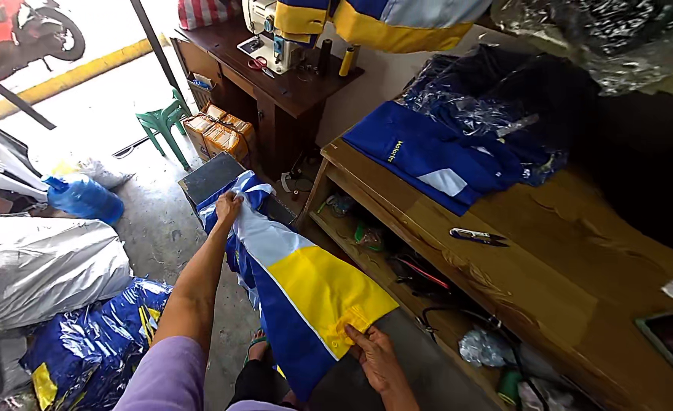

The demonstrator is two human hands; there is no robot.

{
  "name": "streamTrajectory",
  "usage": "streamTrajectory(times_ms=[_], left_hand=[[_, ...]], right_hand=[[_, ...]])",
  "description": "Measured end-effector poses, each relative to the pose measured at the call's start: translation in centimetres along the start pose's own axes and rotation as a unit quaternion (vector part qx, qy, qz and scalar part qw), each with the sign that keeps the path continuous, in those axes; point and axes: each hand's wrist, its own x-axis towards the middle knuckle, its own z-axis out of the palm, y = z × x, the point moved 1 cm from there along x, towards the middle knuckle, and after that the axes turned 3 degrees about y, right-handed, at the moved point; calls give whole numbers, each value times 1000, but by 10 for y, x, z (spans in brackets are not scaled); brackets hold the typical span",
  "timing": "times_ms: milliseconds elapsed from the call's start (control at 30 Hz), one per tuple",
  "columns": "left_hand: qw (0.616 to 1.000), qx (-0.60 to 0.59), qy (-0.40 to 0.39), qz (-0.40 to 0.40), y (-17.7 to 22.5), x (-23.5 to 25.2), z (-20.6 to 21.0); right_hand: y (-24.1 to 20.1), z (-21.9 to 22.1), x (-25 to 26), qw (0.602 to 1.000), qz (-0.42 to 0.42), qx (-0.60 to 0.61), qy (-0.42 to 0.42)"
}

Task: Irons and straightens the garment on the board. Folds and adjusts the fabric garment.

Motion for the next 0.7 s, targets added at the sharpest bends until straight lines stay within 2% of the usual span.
streamTrajectory(times_ms=[100, 200, 267, 333, 433, 500, 567, 633, 700], left_hand=[[995, 16, 62, 76, 51, 5, -17], [980, -30, 94, 172, 119, 2, -21], [971, -38, 69, 224, 162, -9, -8], [965, -19, 30, 260, 177, -39, 15], [957, 29, -45, 284, 145, -146, 66], [938, 76, -191, 278, 110, -245, 94], [895, 123, -310, 298, 84, -330, 108], [856, 157, -369, 326, 57, -375, 124], [848, 162, -364, 350, 39, -384, 135]], right_hand=[[-30, -3, -5, 998, -66, 10, 1], [-71, -35, -3, 989, -135, 34, 42], [-87, -62, 7, 987, -139, 55, 64], [-85, -84, 19, 990, -96, 41, 91], [-70, -103, 34, 994, -32, -22, 103], [-59, -107, 41, 990, -17, -80, 117], [-56, -105, 43, 986, -19, -105, 130], [-56, -102, 38, 989, -27, -84, 122], [-54, -98, 26, 994, -29, -59, 86]])
